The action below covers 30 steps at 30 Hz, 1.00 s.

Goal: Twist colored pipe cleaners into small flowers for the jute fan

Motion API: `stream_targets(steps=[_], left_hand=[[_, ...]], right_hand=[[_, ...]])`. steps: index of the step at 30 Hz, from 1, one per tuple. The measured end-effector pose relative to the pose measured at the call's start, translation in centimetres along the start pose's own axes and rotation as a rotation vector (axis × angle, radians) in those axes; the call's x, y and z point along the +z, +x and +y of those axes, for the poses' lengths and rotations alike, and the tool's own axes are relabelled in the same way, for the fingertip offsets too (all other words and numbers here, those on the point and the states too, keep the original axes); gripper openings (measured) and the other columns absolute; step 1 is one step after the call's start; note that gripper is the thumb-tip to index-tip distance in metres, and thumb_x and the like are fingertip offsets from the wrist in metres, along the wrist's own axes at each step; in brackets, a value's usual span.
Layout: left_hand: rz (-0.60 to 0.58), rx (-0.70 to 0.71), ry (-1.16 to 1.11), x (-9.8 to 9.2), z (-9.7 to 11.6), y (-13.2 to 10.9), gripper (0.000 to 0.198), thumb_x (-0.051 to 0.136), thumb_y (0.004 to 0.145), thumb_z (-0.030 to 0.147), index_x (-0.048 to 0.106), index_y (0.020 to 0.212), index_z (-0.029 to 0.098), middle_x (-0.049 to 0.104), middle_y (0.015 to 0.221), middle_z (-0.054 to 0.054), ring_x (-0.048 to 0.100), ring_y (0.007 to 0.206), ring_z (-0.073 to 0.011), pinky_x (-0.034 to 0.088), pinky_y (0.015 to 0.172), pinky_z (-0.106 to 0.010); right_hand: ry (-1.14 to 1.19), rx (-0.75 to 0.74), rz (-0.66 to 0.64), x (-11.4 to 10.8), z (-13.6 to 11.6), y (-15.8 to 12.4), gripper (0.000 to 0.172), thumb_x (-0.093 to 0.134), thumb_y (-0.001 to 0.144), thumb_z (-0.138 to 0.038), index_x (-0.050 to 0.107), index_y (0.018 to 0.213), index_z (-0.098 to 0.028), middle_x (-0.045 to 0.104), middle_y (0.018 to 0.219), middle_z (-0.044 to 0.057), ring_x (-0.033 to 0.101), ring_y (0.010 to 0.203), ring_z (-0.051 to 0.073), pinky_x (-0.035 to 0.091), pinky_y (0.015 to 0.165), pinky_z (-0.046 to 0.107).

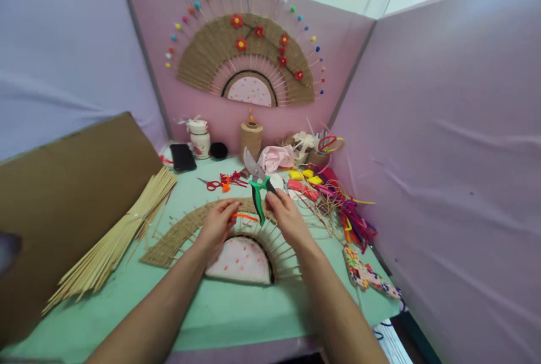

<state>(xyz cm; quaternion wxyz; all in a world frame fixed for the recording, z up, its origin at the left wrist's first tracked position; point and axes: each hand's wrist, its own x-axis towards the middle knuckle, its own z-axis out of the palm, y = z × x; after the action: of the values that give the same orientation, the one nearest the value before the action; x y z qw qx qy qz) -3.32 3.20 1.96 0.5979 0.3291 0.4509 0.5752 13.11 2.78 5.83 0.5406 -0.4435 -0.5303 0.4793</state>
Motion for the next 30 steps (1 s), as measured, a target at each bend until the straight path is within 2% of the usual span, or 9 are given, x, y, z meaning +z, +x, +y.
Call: stream_targets(steps=[2, 4, 7, 9, 14, 19, 25, 27, 30], left_hand=[[-0.015, 0.057, 0.03, 0.0, -0.1, -0.2, 0.033, 0.071, 0.065, 0.041, 0.064, 0.08, 0.013, 0.049, 0.061, 0.004, 0.034, 0.047, -0.0035, 0.024, 0.044, -0.017], [-0.008, 0.151, 0.026, -0.1, 0.0, -0.2, 0.033, 0.066, 0.069, 0.045, 0.063, 0.079, 0.014, 0.039, 0.055, 0.006, 0.031, 0.046, -0.0041, 0.023, 0.044, -0.017], [0.002, 0.294, 0.031, -0.4, 0.3, -0.2, 0.032, 0.064, 0.071, 0.046, 0.062, 0.079, 0.015, 0.035, 0.053, 0.007, 0.031, 0.048, -0.0051, 0.024, 0.045, -0.018], [0.002, 0.314, 0.068, -0.6, 0.6, -0.2, 0.033, 0.064, 0.071, 0.047, 0.061, 0.076, 0.015, 0.034, 0.052, 0.007, 0.03, 0.047, -0.0051, 0.022, 0.044, -0.018], [-0.214, 0.133, 0.077, -0.8, 0.7, -0.3, 0.043, 0.067, 0.067, 0.053, 0.056, 0.061, 0.013, 0.028, 0.045, 0.008, 0.022, 0.041, -0.0033, 0.015, 0.04, -0.018], [-0.479, -0.148, -0.122, -0.9, 0.5, -0.6, 0.05, 0.063, 0.069, 0.061, 0.055, 0.067, 0.012, 0.03, 0.047, 0.008, 0.02, 0.039, -0.0024, 0.014, 0.037, -0.015], [-0.591, -0.237, -0.175, -1.2, 0.4, -0.6, 0.042, 0.069, 0.07, 0.05, 0.051, 0.065, 0.012, 0.031, 0.049, 0.007, 0.02, 0.039, -0.0018, 0.011, 0.034, -0.012], [-0.612, -0.27, -0.184, -1.3, 0.4, -0.5, 0.04, 0.068, 0.072, 0.047, 0.051, 0.066, 0.012, 0.032, 0.05, 0.007, 0.02, 0.039, -0.0015, 0.011, 0.034, -0.012], [-0.636, -0.327, -0.2, -1.3, 0.2, -0.5, 0.037, 0.067, 0.073, 0.043, 0.049, 0.065, 0.012, 0.03, 0.051, 0.007, 0.02, 0.039, -0.001, 0.012, 0.034, -0.011]], right_hand=[[0.163, 0.047, -0.028, 2.0, 2.2, -1.5, 0.027, 0.059, 0.078, -0.046, 0.058, 0.094, -0.024, 0.064, 0.095, 0.003, 0.06, 0.085, 0.016, 0.05, 0.073, 0.029], [0.284, 0.129, -0.124, 3.3, 3.4, -2.4, 0.032, 0.058, 0.079, -0.045, 0.056, 0.104, -0.026, 0.064, 0.103, 0.004, 0.062, 0.09, 0.018, 0.051, 0.072, 0.032], [0.305, 0.159, -0.22, 3.9, 4.2, -2.9, 0.034, 0.053, 0.081, -0.045, 0.052, 0.111, -0.027, 0.065, 0.102, 0.004, 0.064, 0.084, 0.019, 0.051, 0.068, 0.034], [0.15, 0.078, -0.176, 3.5, 4.4, -3.0, 0.031, 0.05, 0.083, -0.044, 0.052, 0.108, -0.026, 0.065, 0.097, 0.004, 0.062, 0.083, 0.019, 0.05, 0.07, 0.035], [-0.522, -0.32, 0.068, 2.2, 5.0, -3.1, 0.02, 0.045, 0.087, -0.038, 0.053, 0.093, -0.021, 0.058, 0.091, 0.006, 0.054, 0.085, 0.021, 0.043, 0.08, 0.037], [-0.767, -0.514, 0.061, 2.2, 5.4, -3.3, 0.014, 0.041, 0.089, -0.031, 0.049, 0.095, -0.02, 0.053, 0.095, 0.008, 0.05, 0.091, 0.023, 0.042, 0.081, 0.037], [-0.838, -0.561, 0.057, 2.2, 5.9, -3.4, 0.012, 0.044, 0.087, -0.031, 0.047, 0.09, -0.019, 0.054, 0.097, 0.011, 0.051, 0.091, 0.024, 0.043, 0.081, 0.038], [-0.831, -0.515, 0.109, 2.1, 6.2, -3.4, 0.019, 0.047, 0.086, -0.034, 0.047, 0.097, -0.018, 0.056, 0.094, 0.011, 0.053, 0.087, 0.025, 0.045, 0.077, 0.038], [-0.808, -0.466, 0.166, 2.2, 6.6, -3.5, 0.042, 0.052, 0.081, -0.031, 0.041, 0.119, -0.015, 0.057, 0.104, 0.015, 0.056, 0.095, 0.028, 0.046, 0.079, 0.041]])
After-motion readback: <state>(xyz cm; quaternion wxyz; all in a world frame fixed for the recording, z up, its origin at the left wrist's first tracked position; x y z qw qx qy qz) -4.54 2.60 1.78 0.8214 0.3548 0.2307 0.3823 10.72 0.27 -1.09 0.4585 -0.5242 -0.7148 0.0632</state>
